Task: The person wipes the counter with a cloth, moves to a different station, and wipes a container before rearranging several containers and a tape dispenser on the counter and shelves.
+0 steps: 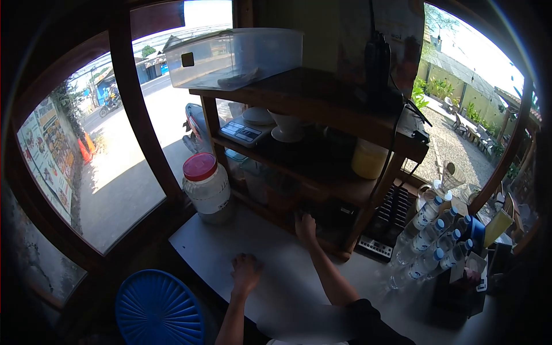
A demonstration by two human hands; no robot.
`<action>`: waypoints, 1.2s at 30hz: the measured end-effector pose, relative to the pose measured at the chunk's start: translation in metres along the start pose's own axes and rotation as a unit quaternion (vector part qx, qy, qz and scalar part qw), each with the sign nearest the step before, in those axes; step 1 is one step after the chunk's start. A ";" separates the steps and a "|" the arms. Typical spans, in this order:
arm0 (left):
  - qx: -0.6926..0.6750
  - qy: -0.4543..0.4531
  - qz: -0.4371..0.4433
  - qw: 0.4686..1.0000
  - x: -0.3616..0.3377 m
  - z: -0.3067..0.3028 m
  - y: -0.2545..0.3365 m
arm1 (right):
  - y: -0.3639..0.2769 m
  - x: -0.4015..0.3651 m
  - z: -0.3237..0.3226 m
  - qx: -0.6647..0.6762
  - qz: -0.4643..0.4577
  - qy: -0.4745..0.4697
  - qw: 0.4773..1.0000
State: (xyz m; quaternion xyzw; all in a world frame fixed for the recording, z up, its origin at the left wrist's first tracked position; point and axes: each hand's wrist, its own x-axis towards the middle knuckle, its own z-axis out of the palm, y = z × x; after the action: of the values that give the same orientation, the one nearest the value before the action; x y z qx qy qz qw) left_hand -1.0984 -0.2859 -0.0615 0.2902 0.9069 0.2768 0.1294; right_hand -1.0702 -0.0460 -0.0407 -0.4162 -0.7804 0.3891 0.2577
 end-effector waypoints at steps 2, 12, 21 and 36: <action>-0.002 -0.003 0.004 1.000 -0.002 0.000 0.001 | 0.021 0.007 -0.011 0.129 -0.003 -0.007 0.992; 0.030 0.011 0.006 0.999 -0.006 0.001 0.009 | 0.028 -0.013 -0.023 0.140 -0.147 0.157 0.966; -0.007 0.007 0.021 1.000 -0.009 0.000 -0.003 | 0.046 0.002 0.022 -0.234 -0.255 0.003 0.938; -0.003 0.004 0.030 1.000 -0.003 0.005 -0.011 | 0.038 -0.008 0.013 -0.032 -0.270 0.151 0.950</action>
State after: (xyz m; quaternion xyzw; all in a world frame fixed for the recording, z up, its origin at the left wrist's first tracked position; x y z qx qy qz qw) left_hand -1.0986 -0.2930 -0.0714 0.3161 0.8973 0.2846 0.1184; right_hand -1.0586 -0.0444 -0.0796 -0.2514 -0.8275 0.2127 0.4547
